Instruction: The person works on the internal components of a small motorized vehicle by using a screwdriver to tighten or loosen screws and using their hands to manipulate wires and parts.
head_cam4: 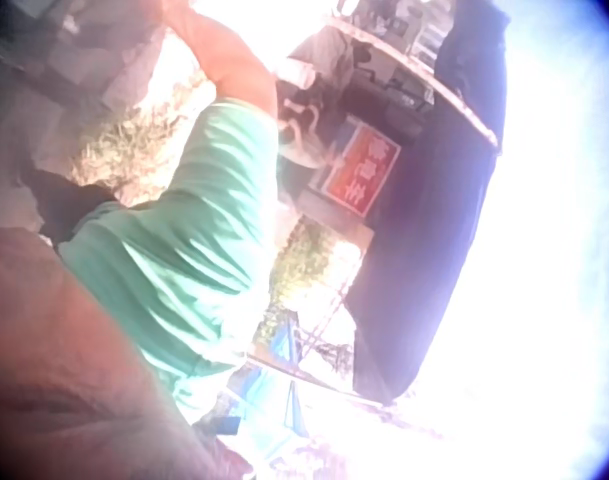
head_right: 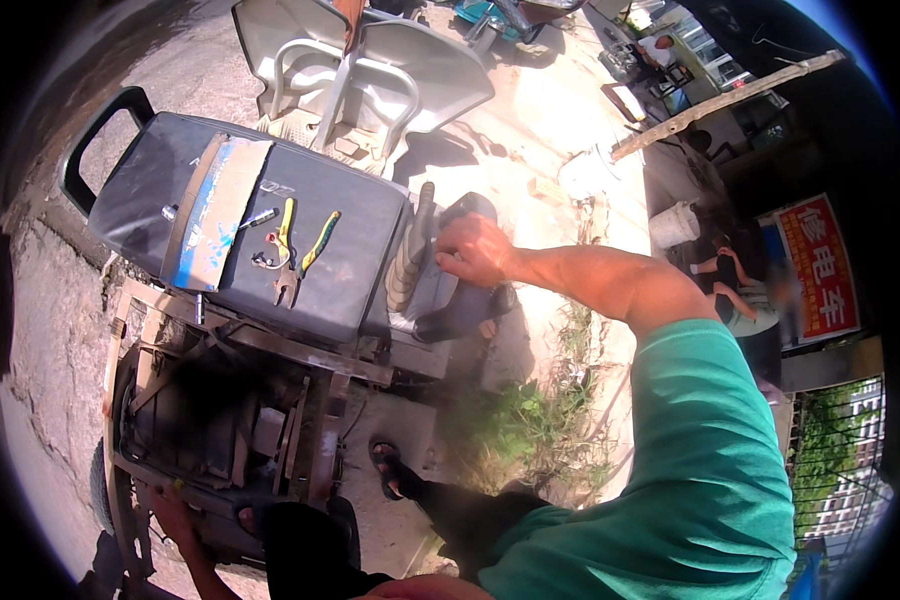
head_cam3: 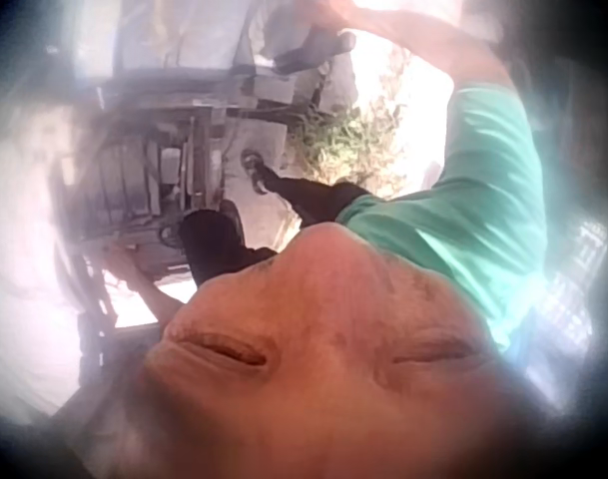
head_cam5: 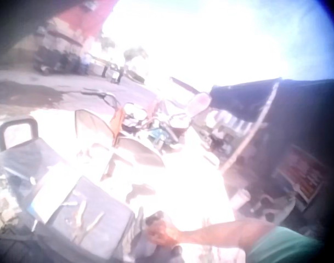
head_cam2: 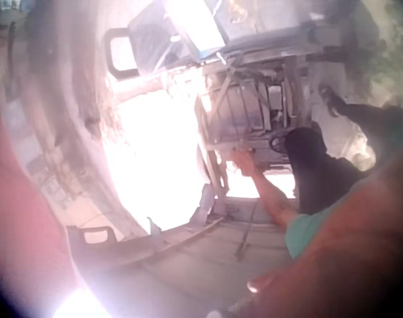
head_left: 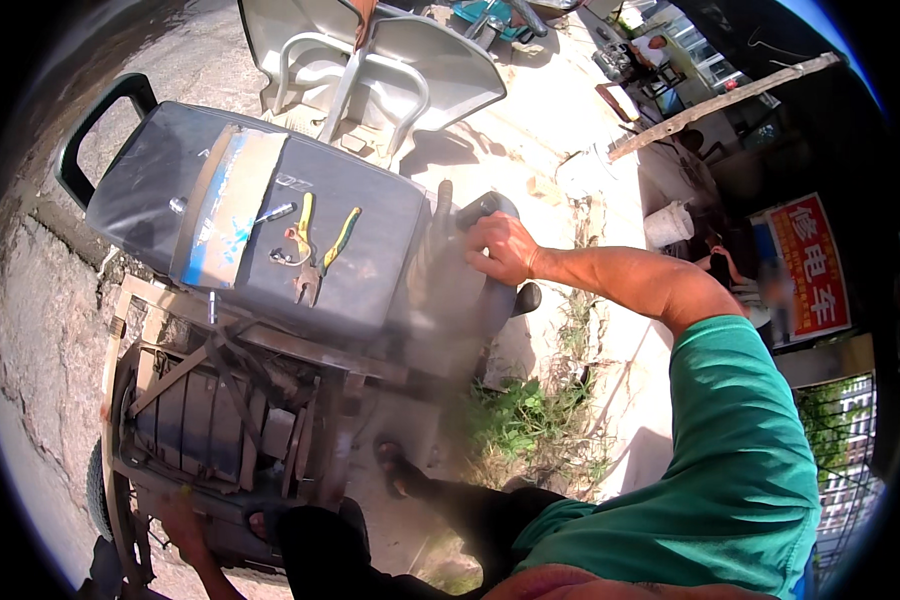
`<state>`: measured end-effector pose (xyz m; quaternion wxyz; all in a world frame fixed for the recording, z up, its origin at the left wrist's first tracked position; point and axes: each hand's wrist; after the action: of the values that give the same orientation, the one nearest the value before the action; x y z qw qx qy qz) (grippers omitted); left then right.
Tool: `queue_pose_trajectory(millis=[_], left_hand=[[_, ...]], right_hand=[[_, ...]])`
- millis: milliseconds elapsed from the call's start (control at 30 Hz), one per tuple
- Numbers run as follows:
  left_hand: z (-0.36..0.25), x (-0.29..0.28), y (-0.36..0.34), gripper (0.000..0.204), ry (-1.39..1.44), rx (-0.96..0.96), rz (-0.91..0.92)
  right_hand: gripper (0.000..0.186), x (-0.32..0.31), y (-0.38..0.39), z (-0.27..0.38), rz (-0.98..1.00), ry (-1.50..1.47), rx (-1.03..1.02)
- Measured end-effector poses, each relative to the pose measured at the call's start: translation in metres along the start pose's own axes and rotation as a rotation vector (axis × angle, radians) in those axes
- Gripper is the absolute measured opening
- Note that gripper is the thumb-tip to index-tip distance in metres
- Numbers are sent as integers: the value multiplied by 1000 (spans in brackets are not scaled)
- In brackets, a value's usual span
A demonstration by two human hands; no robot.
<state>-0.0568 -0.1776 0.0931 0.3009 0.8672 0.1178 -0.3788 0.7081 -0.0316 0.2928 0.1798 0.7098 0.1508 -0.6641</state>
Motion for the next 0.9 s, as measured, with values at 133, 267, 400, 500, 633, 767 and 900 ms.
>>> queue_pose_trajectory(millis=[133, 267, 400, 500, 633, 767, 900], left_hand=[[46, -5, -13, 62, -91, 269, -66], [-8, -5, 2, 66, -124, -16, 12], [58, -11, -21, 63, -56, 150, -97], [57, -5, -20, 58, -116, 257, -57], [39, -6, -19, 56, -114, 37, -13], [44, -7, -15, 53, 14, 195, -47], [36, -9, -14, 55, -139, 241, 5]], right_hand=[[20, -6, -13, 8, 3, -11, 3], [20, -7, 0, 5, 2, -3, 39], [19, -5, -17, 10, -17, -13, 23], [20, -7, -13, 11, -5, -9, 52], [20, -5, -9, 8, 11, -6, 41], [22, -6, -12, 9, 37, 0, 36], [23, -6, -8, 11, 43, 6, 42]])
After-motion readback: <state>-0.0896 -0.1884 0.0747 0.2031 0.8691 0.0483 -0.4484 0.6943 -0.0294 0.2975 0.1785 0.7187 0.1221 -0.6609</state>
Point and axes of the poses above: each hand's wrist, its own y-axis away from the middle knuckle, its own x-axis out of the palm, z = x × y, and after that the axes turned 15 degrees about y, right-handed
